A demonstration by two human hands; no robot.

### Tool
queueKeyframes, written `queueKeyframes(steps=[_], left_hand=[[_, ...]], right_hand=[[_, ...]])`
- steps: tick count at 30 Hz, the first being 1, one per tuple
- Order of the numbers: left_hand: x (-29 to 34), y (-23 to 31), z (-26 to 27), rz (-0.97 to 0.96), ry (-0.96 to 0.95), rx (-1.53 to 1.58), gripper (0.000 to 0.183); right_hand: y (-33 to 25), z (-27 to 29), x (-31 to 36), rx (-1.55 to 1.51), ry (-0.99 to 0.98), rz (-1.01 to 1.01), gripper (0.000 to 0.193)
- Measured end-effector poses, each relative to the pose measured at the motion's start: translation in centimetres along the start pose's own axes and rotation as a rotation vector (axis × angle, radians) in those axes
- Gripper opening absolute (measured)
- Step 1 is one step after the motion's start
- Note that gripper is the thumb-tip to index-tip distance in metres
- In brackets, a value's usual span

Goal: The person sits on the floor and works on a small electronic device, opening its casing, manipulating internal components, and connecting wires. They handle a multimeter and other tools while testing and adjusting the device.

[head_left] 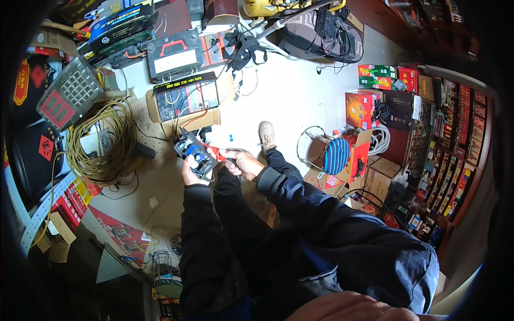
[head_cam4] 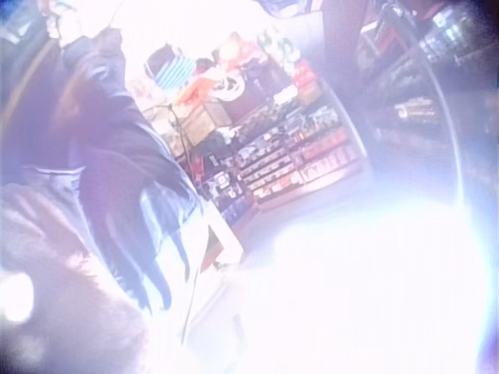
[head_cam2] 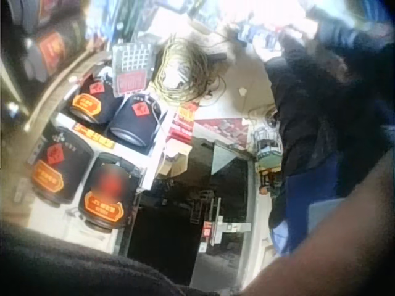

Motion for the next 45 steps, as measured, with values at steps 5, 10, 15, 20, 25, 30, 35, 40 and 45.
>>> queueKeyframes(steps=[5,10,15,20,25,30,35,40,45], left_hand=[[-0.2,-0.1,-0.2,-0.006,-0.009,0.020,0.084],[-0.1,-0.3,-0.1,-0.054,0.012,-0.017,0.081],[-0.5,-0.6,-0.3,-0.041,-0.022,-0.012,0.082],[-0.7,-0.6,-0.3,-0.053,-0.031,-0.050,0.089],[-0.7,-1.4,-0.4,-0.048,-0.034,0.015,0.084],[-0.9,-2.2,-0.5,0.011,-0.095,0.018,0.088],[-0.8,-2.9,0.2,0.062,-0.073,-0.063,0.089],[-0.3,-3.9,1.0,0.012,0.054,-0.051,0.090],[-1.5,-5.2,0.3,-0.037,0.035,-0.084,0.090]], right_hand=[[0.2,0.3,-0.7,-0.008,-0.097,-0.069,0.021],[-0.6,0.6,-1.0,0.181,0.003,0.087,0.023],[-1.2,-0.3,0.0,0.167,0.070,0.295,0.020],[-1.5,-0.3,0.1,0.222,0.075,0.302,0.024],[-1.5,0.0,0.8,0.178,0.123,0.357,0.019],[-1.6,0.7,1.0,0.153,0.024,0.248,0.021],[-2.0,2.6,0.7,0.350,-0.143,0.040,0.027],[-2.9,4.3,-0.6,0.339,-0.249,-0.087,0.022],[-3.4,5.4,-0.8,0.335,-0.044,0.122,0.026]])
Point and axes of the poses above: each hand's wrist, its own x-axis away from the middle knuckle, its own z-axis out of the back of the hand, y = z × x, the point moved 6 cm from there along -x, towards the middle knuckle, and after that the axes turned 1 degree about z, right-handed, at the moved point
